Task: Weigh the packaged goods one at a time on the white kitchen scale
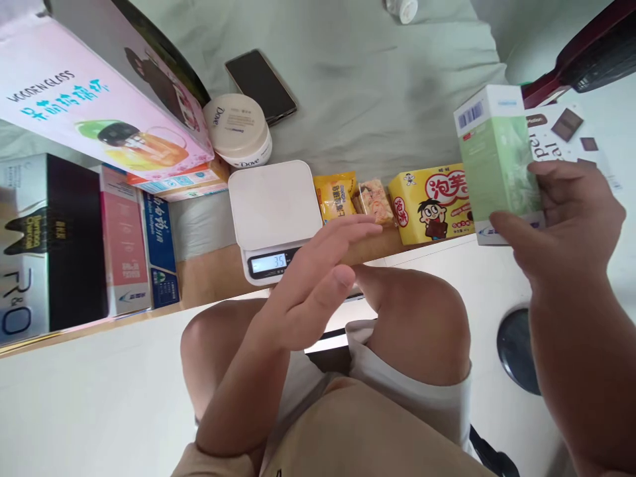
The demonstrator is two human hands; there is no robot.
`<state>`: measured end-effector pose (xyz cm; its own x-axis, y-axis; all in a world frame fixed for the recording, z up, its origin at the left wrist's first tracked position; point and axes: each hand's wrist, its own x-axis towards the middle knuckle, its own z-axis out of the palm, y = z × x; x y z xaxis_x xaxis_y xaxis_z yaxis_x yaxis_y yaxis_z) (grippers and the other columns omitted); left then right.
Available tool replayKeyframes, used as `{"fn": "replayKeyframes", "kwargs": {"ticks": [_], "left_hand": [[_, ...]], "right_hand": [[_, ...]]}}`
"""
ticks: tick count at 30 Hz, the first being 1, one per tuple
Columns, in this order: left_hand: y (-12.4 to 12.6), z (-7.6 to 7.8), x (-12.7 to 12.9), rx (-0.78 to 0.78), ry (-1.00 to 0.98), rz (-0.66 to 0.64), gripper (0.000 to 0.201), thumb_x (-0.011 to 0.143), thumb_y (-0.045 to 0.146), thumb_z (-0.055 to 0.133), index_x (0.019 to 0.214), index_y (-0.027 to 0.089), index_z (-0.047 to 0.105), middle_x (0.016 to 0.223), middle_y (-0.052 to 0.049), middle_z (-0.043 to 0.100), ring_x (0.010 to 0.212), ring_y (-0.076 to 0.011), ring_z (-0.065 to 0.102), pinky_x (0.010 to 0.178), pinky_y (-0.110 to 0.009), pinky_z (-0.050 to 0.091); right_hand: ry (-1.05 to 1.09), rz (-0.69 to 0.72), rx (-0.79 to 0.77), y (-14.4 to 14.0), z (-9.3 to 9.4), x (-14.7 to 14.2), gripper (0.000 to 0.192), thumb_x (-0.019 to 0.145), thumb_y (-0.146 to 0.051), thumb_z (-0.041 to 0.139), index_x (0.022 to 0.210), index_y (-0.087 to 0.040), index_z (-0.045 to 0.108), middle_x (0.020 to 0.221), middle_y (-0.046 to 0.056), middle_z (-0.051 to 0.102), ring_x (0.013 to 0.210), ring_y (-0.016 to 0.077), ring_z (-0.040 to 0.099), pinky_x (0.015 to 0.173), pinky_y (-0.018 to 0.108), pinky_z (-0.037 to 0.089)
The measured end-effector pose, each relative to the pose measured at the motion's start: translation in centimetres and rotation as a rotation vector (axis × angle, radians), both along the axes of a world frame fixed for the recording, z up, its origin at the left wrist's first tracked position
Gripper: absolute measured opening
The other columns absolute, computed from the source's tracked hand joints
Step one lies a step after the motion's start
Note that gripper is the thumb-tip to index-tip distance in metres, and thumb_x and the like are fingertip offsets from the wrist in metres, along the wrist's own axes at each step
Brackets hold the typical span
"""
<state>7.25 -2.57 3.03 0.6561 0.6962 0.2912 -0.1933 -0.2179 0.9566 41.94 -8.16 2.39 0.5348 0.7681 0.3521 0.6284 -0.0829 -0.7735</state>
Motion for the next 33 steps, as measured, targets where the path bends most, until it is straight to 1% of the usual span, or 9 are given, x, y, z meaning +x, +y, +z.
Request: {"fn": "replayKeyframes", "kwargs": {"ticks": [3,7,10,14,20,24,26,28,33], "left_hand": [[0.1,-0.2,0.3,0.015,0.023,-0.015,0.059,0.114,0.06,0.034,0.148,0.025,0.065,0.159,-0.012,0.062,0.155,-0.0296,0.053,0.134,-0.046,0.041],[0.3,-0.3,0.5,0.019,0.017,-0.018,0.06,0.114,0.062,0.032,0.147,0.025,0.066,0.156,-0.012,0.064,0.153,-0.0284,0.055,0.132,-0.044,0.041],[0.4,-0.2,0.7,0.008,0.034,-0.018,0.061,0.113,0.064,0.032,0.146,0.025,0.067,0.156,-0.012,0.064,0.152,-0.0286,0.056,0.131,-0.044,0.041],[0.4,-0.2,0.8,0.002,0.06,-0.021,0.062,0.113,0.063,0.031,0.145,0.024,0.067,0.156,-0.013,0.064,0.153,-0.0295,0.055,0.132,-0.046,0.041],[0.4,-0.3,0.3,-0.011,0.073,-0.006,0.061,0.113,0.064,0.031,0.144,0.027,0.068,0.155,-0.011,0.066,0.151,-0.0316,0.056,0.131,-0.05,0.042],[0.2,-0.7,1.0,-0.067,0.029,-0.008,0.058,0.113,0.063,0.034,0.145,0.028,0.068,0.154,-0.009,0.067,0.15,-0.0305,0.057,0.131,-0.048,0.042],[0.1,-0.4,2.8,-0.1,0.001,-0.029,0.056,0.113,0.063,0.037,0.146,0.027,0.066,0.153,-0.009,0.067,0.148,-0.0296,0.058,0.131,-0.047,0.043],[-0.2,0.0,6.0,-0.105,-0.005,-0.084,0.057,0.112,0.064,0.04,0.144,0.024,0.065,0.153,-0.011,0.066,0.149,-0.0297,0.059,0.131,-0.048,0.045],[-1.9,0.7,17.7,-0.088,0.045,-0.266,0.073,0.107,0.072,0.038,0.148,0.014,0.055,0.169,-0.021,0.05,0.163,-0.0351,0.046,0.14,-0.057,0.04]], "right_hand": [[-0.008,-0.089,-0.076,-0.4,-0.2,0.5,0.068,0.05,-0.038,0.077,0.116,-0.022,0.07,0.11,0.013,0.077,0.103,0.0357,0.078,0.096,0.071,0.064],[-0.048,-0.113,-0.111,-0.8,-0.6,1.0,0.067,0.051,-0.039,0.078,0.115,-0.022,0.072,0.108,0.012,0.078,0.101,0.0335,0.079,0.097,0.066,0.064],[-0.031,-0.138,-0.1,-0.9,-0.6,1.2,0.068,0.049,-0.039,0.08,0.115,-0.022,0.073,0.11,0.013,0.081,0.102,0.0343,0.08,0.095,0.065,0.063],[-0.042,-0.115,-0.043,-1.0,0.4,1.9,0.065,0.049,-0.04,0.091,0.111,-0.025,0.076,0.109,0.011,0.081,0.101,0.0303,0.08,0.086,0.055,0.061],[-0.143,-0.022,-0.027,-1.4,1.4,7.6,0.065,0.059,-0.045,0.098,0.119,-0.031,0.076,0.117,0.001,0.08,0.108,0.022,0.078,0.086,0.05,0.053],[-0.053,-0.083,0.02,-1.6,1.2,10.1,0.067,0.049,-0.039,0.1,0.112,-0.028,0.077,0.105,0.001,0.081,0.1,0.023,0.078,0.086,0.053,0.052],[-0.022,-0.124,0.048,-1.7,1.2,10.2,0.072,0.039,-0.038,0.102,0.106,-0.026,0.076,0.103,0.005,0.08,0.099,0.0257,0.077,0.087,0.054,0.052],[-0.017,-0.147,0.051,-1.8,1.2,10.1,0.077,0.032,-0.039,0.102,0.102,-0.025,0.075,0.104,0.008,0.079,0.099,0.0281,0.076,0.087,0.055,0.053],[-0.045,-0.017,0.044,-1.8,1.8,10.8,0.07,0.041,-0.04,0.097,0.105,-0.023,0.072,0.102,0.01,0.079,0.093,0.0259,0.075,0.077,0.047,0.055]]}}
